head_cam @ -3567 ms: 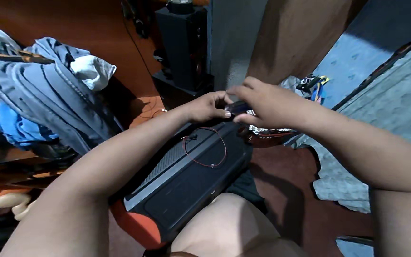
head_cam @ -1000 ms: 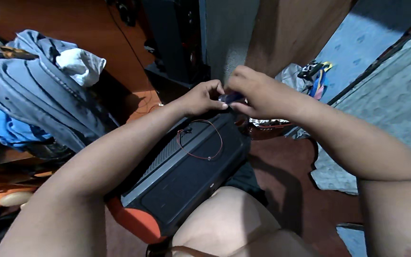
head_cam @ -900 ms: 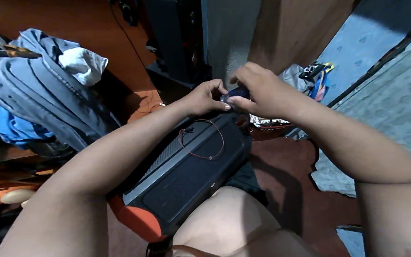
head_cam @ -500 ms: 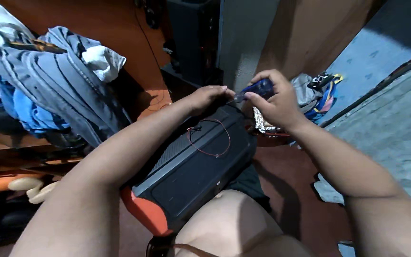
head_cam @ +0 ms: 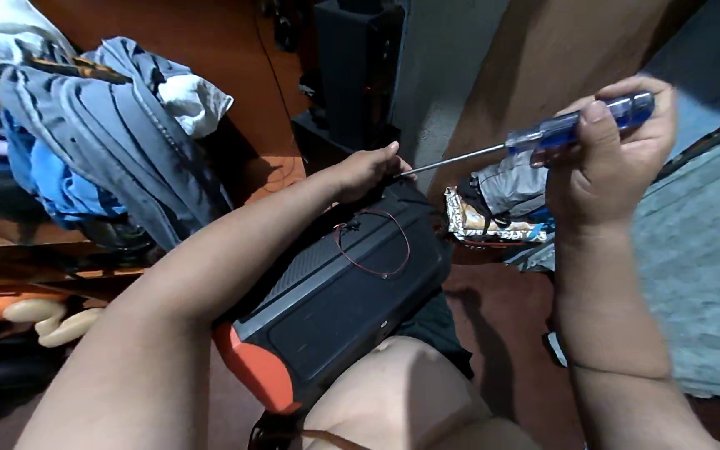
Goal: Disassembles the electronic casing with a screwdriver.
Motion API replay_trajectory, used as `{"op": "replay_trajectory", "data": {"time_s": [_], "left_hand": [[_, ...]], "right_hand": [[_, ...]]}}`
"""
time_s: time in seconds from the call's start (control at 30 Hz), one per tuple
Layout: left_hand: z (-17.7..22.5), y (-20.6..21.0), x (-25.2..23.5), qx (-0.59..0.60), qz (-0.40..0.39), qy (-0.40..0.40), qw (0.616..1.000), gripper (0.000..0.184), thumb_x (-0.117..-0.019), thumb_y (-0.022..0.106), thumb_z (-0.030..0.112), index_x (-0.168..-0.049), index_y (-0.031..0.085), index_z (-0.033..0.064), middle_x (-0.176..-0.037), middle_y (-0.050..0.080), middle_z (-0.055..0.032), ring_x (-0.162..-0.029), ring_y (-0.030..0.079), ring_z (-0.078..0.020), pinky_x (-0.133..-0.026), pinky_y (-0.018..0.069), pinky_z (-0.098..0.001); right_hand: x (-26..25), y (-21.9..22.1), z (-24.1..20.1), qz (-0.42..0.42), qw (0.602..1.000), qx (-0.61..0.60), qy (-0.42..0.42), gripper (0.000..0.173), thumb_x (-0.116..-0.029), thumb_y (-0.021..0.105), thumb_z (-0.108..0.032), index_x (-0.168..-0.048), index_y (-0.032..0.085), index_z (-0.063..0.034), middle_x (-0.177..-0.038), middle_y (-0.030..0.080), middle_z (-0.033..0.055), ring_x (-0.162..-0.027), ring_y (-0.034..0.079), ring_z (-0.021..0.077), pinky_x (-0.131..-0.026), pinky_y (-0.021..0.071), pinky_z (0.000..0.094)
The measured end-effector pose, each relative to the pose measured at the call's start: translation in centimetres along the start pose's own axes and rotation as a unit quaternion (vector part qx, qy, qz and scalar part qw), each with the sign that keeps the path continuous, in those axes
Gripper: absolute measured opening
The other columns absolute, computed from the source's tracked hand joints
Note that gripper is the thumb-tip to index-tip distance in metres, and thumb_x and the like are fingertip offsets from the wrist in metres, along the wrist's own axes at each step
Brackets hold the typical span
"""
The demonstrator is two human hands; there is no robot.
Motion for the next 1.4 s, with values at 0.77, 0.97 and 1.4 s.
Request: {"op": "replay_trajectory", "data": {"time_s": [0.77,0.97,1.4], "left_hand": [[5.9,2.0,5.5,-0.237,0.004,0.254,0.938,0.027,-0.0967,0.062,0.037,-0.108,0.073,0.0145,-0.118,0.068,0.0042,-0.116,0.061,-0.0084,-0.102,0.0509,-0.0295],[6.0,1.9,6.1,-0.237,0.005,0.254,0.938,0.027,-0.0958,0.059,0.034,-0.108,0.073,0.0145,-0.12,0.068,0.0019,-0.119,0.061,-0.0138,-0.107,0.0491,-0.0363],[6.5,2.2,6.8,-0.22,-0.007,0.273,0.936,0.027,-0.0952,0.056,0.028,-0.11,0.073,0.0133,-0.12,0.068,0.0017,-0.119,0.061,-0.0133,-0.107,0.0488,-0.035]], "right_hand": [[11.0,-6.1,-10.6,0.067,0.964,0.113,-0.23,0.025,-0.0923,0.076,-0.022,-0.114,0.065,-0.0143,-0.103,0.069,0.0037,-0.09,0.071,0.0226,-0.075,0.0646,0.0388],[12.0,-5.4,-11.2,0.019,0.975,0.102,-0.198,0.027,-0.0888,0.077,-0.016,-0.112,0.065,-0.0139,-0.104,0.07,0.0043,-0.092,0.072,0.0241,-0.074,0.0651,0.0407],[11.8,-1.2,-8.0,-0.064,0.978,0.074,-0.185,0.026,-0.0972,0.07,-0.018,-0.117,0.054,-0.0111,-0.108,0.065,0.0051,-0.102,0.069,0.0183,-0.085,0.0632,0.0359]]}}
Point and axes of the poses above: each hand's wrist, its own x-axis away from the middle knuckle, its own y-axis out of the palm, z = x × y, the point moved 8 cm from there along -x, towards the middle knuckle
